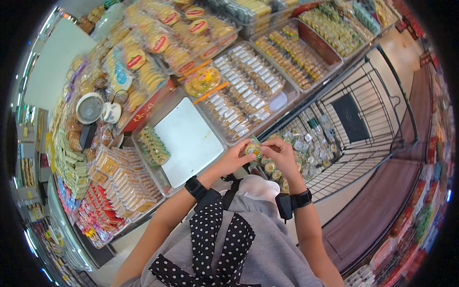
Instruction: Picking up small food packages from a cart and placing them onto a display shelf in a supermarket.
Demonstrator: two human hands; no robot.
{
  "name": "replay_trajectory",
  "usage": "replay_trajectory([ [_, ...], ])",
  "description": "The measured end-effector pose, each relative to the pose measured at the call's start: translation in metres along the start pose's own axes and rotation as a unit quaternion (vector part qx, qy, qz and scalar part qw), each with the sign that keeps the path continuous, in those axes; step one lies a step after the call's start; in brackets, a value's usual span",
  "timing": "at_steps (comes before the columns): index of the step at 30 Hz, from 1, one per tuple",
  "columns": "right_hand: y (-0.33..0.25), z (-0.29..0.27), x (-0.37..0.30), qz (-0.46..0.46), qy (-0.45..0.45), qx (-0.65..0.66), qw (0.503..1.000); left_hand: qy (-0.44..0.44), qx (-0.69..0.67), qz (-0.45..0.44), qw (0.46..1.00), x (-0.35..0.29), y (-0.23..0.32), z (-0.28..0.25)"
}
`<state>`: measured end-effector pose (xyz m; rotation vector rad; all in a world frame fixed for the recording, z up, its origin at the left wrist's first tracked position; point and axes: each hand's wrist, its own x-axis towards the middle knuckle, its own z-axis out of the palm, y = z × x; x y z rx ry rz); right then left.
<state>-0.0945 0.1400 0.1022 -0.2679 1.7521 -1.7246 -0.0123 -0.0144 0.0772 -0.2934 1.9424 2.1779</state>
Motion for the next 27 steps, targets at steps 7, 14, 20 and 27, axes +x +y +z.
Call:
replay_trajectory([
  [7, -0.006, 0.032, 0.016, -0.002, -0.105, 0.037, 0.994, 0.013, -0.063, 0.005, 0.998, -0.029, 0.019, -0.033],
  [14, -0.009, 0.077, 0.036, 0.018, -0.251, -0.023, 0.968, 0.130, -0.049, -0.044, 0.989, -0.068, 0.008, -0.057],
  [20, -0.009, 0.123, 0.053, -0.036, -0.288, -0.136, 0.947, 0.228, -0.053, 0.007, 0.972, -0.100, 0.002, -0.073],
  [27, -0.008, 0.180, 0.055, 0.055, -0.371, -0.102, 0.921, 0.402, -0.365, 0.050, 0.839, -0.137, -0.008, -0.085],
])
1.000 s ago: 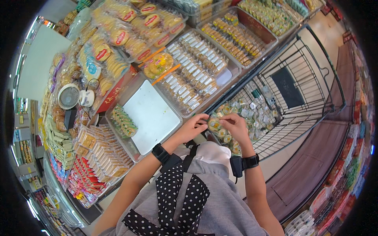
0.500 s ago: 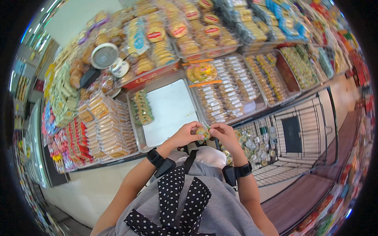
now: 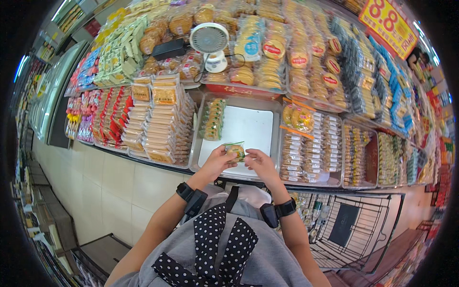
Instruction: Picking up small food packages from a cart and placing them onto a display shelf in a supermarket.
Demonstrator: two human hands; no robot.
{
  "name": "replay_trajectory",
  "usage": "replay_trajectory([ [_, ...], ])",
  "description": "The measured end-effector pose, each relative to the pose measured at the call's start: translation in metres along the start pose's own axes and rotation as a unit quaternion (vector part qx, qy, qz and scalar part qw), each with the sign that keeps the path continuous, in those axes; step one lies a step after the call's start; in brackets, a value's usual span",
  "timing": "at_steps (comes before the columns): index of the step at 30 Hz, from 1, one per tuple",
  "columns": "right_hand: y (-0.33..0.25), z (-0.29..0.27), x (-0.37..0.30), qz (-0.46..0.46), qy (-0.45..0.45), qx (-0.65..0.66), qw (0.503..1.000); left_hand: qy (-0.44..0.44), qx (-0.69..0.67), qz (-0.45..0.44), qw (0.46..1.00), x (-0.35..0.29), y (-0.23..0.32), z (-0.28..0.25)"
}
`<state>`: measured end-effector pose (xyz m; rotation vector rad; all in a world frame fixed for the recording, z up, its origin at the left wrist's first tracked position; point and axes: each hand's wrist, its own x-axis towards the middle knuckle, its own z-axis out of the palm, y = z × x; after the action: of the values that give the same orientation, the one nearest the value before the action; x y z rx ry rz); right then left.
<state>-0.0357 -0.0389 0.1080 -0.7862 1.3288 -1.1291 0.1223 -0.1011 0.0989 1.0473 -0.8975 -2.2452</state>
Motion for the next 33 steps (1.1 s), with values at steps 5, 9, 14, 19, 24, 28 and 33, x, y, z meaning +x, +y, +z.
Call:
replay_trajectory([
  [5, 0.012, 0.018, 0.024, 0.037, -0.081, -0.030, 0.996, 0.036, -0.026, -0.004, 0.999, -0.003, -0.005, -0.020],
  [9, 0.012, 0.027, 0.040, 0.067, -0.112, -0.081, 0.988, 0.099, 0.003, 0.028, 0.995, -0.003, -0.008, -0.035],
  [14, 0.009, 0.032, 0.059, 0.071, -0.176, -0.148, 0.971, 0.070, 0.074, 0.088, 0.991, 0.004, -0.005, -0.060],
  [19, 0.014, 0.039, 0.073, 0.091, -0.150, -0.117, 0.978, 0.157, 0.148, 0.099, 0.971, 0.013, -0.013, -0.069],
  [24, 0.035, 0.038, 0.104, 0.065, -0.190, -0.218, 0.955, 0.152, 0.102, 0.026, 0.983, 0.020, -0.007, -0.077],
  [28, 0.048, 0.042, 0.126, 0.030, -0.175, -0.252, 0.951, 0.228, 0.144, -0.022, 0.963, 0.023, -0.014, -0.079],
  [33, 0.064, 0.046, 0.138, -0.012, -0.170, -0.257, 0.951, 0.247, 0.112, -0.049, 0.961, 0.026, -0.012, -0.074],
])
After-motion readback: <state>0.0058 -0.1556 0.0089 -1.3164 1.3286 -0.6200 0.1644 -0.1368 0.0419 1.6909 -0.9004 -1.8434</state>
